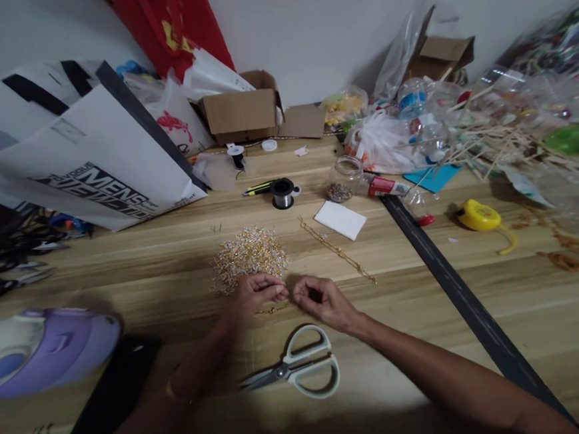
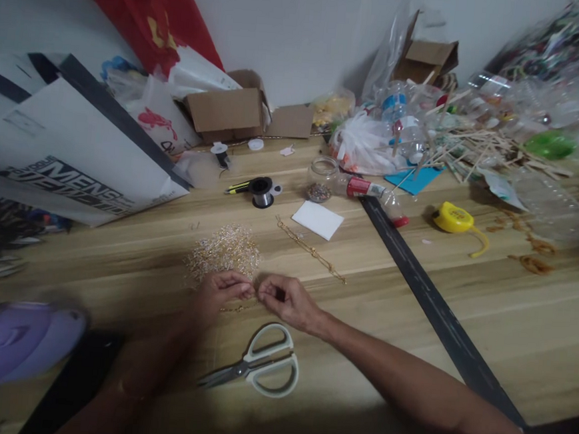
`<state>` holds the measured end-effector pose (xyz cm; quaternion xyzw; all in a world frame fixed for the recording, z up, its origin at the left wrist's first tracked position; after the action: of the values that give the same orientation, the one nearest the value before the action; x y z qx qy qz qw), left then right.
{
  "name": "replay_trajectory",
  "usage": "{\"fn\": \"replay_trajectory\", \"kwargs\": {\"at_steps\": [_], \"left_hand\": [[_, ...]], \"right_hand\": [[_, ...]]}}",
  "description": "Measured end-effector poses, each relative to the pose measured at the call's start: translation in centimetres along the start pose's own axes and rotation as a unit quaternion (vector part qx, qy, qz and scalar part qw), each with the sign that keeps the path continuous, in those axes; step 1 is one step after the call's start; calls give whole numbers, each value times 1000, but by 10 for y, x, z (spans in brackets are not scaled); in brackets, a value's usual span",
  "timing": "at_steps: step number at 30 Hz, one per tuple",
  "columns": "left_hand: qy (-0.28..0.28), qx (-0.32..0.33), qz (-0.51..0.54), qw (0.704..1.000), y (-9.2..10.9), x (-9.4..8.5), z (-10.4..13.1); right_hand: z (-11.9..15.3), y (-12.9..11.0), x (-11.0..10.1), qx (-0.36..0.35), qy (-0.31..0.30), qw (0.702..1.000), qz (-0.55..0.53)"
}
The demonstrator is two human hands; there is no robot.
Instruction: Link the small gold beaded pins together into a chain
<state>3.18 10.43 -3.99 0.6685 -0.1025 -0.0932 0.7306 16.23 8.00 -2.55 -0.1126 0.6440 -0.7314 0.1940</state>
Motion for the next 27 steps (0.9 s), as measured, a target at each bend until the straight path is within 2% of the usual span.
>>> {"fn": "replay_trajectory", "kwargs": {"at_steps": [7,27], "left_hand": [[5,1,33,999,-5,-1,0],[-16,-6,22,1000,-1,3,1]], "right_hand": [[0,1,-1,-1,1,1000,0],[0,2,0,2,0,1000,10]]}}
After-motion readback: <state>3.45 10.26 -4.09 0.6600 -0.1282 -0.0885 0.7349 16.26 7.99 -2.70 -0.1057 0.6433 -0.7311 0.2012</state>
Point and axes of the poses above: each hand's wrist, its own z-axis away from the middle knuckle, its own x-axis out of the palm, y = z × x, the point moved 8 cm from there along -z, towards the middle knuckle, and after that the axes turned 12 degrees about x, right-handed, at the moved point
